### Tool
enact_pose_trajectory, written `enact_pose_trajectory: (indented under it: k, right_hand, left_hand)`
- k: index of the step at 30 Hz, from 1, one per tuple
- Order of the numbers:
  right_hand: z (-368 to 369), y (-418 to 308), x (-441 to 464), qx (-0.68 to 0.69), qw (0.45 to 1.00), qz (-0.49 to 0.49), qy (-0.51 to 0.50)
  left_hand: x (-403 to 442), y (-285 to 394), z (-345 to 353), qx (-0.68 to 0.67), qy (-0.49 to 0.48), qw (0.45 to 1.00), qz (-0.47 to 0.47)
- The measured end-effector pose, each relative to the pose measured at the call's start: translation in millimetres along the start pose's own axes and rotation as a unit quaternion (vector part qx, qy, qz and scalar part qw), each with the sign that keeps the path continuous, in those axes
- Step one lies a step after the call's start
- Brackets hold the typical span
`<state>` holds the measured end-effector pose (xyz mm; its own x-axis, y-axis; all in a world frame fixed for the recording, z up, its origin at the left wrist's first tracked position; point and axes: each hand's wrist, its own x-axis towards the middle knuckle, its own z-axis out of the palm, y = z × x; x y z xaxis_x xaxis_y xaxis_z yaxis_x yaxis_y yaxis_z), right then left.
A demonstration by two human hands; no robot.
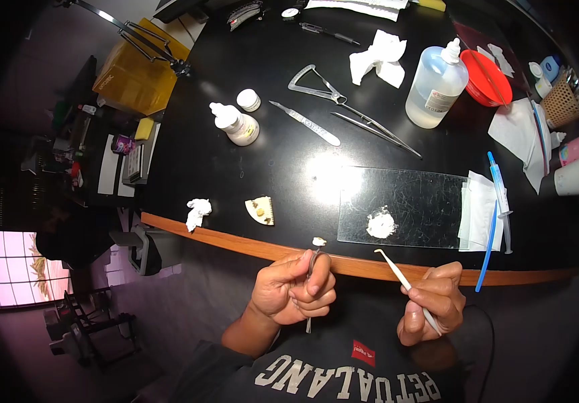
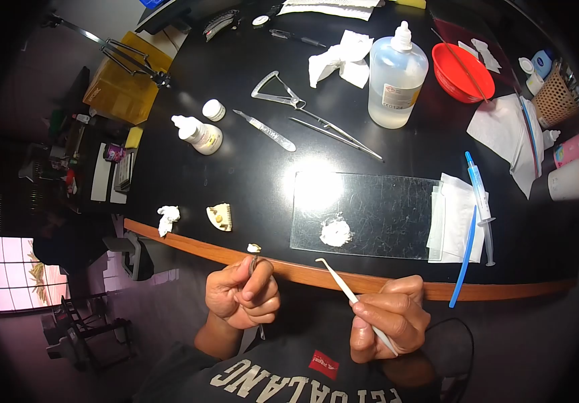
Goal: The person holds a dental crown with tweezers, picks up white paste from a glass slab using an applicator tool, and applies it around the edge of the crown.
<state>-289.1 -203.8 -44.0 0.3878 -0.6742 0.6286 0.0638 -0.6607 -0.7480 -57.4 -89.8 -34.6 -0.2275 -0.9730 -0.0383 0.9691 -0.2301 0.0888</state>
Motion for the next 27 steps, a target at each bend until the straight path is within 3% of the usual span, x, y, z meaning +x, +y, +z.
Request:
enact_pose_trajectory:
  k: [5,11,19,27]
  right_hand:
    - [0.9,1.4,0.8,-0.003,1.000,-0.009,0.001]
    - [-0.6,-0.1,2.7,0.012,1.000,0.008,0.009]
    - [-11.6,-3.3,11.5,-0.041,0.999,0.007,0.004]
    - [-14.7,-0.3,29.6,-0.082,0.996,0.025,0.012]
  left_hand:
    - [3.8,-1.1,5.1,0.046,-0.007,0.999,0.013]
    - [1.0,-6.2,12.8,0.149,0.079,0.985,0.029]
    - [-0.5,-8.2,27.3,0.339,0.159,0.927,0.021]
    - [4.3,-7.8,31.7,0.370,0.166,0.914,0.021]
